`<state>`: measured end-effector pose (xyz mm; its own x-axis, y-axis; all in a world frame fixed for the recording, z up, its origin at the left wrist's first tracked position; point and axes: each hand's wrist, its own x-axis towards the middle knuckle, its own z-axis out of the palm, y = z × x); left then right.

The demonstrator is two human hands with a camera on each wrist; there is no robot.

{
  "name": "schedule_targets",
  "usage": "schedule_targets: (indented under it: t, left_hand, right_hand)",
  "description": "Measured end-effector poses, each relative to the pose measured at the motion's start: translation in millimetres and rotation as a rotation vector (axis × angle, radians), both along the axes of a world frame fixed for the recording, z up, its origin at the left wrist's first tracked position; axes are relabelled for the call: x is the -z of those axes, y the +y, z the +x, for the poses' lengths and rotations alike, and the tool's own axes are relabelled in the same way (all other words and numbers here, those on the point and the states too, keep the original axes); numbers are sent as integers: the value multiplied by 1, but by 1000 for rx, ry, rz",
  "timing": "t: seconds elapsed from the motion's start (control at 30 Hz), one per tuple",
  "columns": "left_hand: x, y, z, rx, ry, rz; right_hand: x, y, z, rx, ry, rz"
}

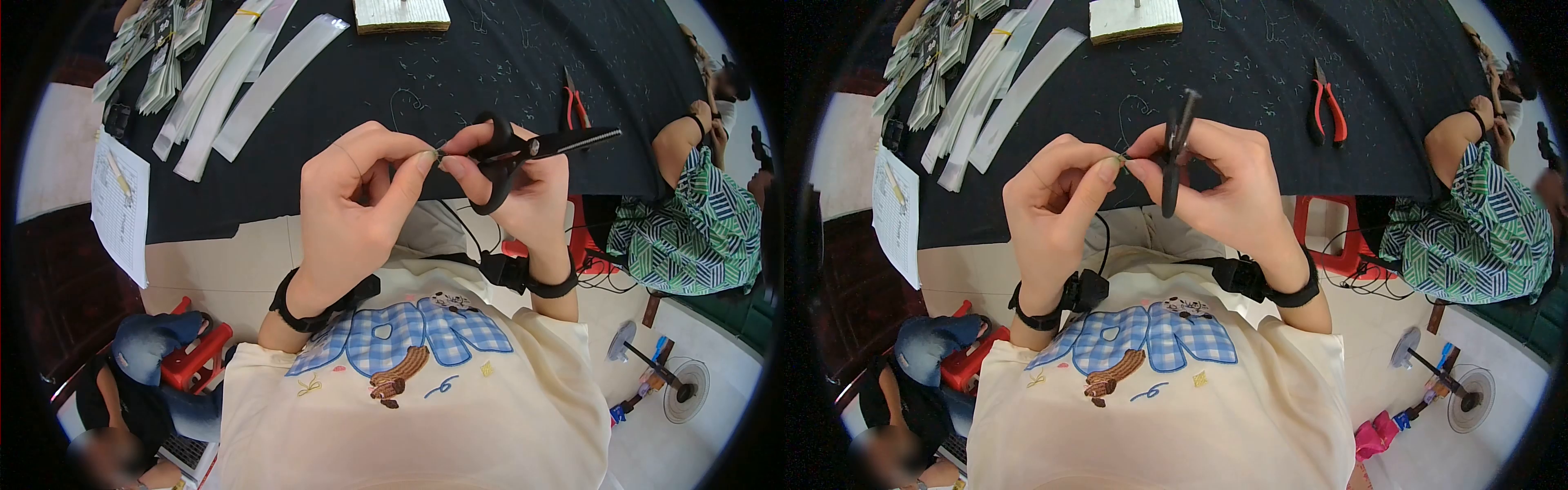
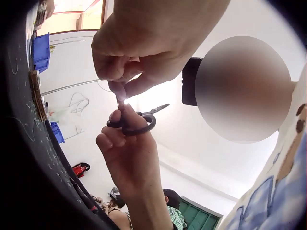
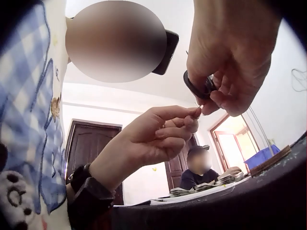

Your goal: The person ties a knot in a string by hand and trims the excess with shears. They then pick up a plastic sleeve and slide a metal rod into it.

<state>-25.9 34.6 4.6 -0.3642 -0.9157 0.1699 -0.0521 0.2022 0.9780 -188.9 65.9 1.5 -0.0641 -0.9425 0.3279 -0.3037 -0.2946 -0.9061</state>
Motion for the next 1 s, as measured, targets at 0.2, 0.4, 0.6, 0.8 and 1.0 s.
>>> schedule_targets:
  t: [0.2,0.4,0.6,0.8,1.0]
  left_hand:
    - [-3,2,-3,-54,-33,-132]
    - [-4,1,-3,-51,-69,-192]
    - [-3,1,-3,-53,-85,-183]
    - [-2,1,-3,-55,-104,-159]
    - [0,0,-4,-63,-83,-173]
  right_hand:
    - [-3,3,1,10,22,9]
    - [-2,2,2,8,21,13]
    - [2,2,3,32,57,12]
    - [5,1,-1,-8,103,12]
    - [2,1,1,27,6,-9]
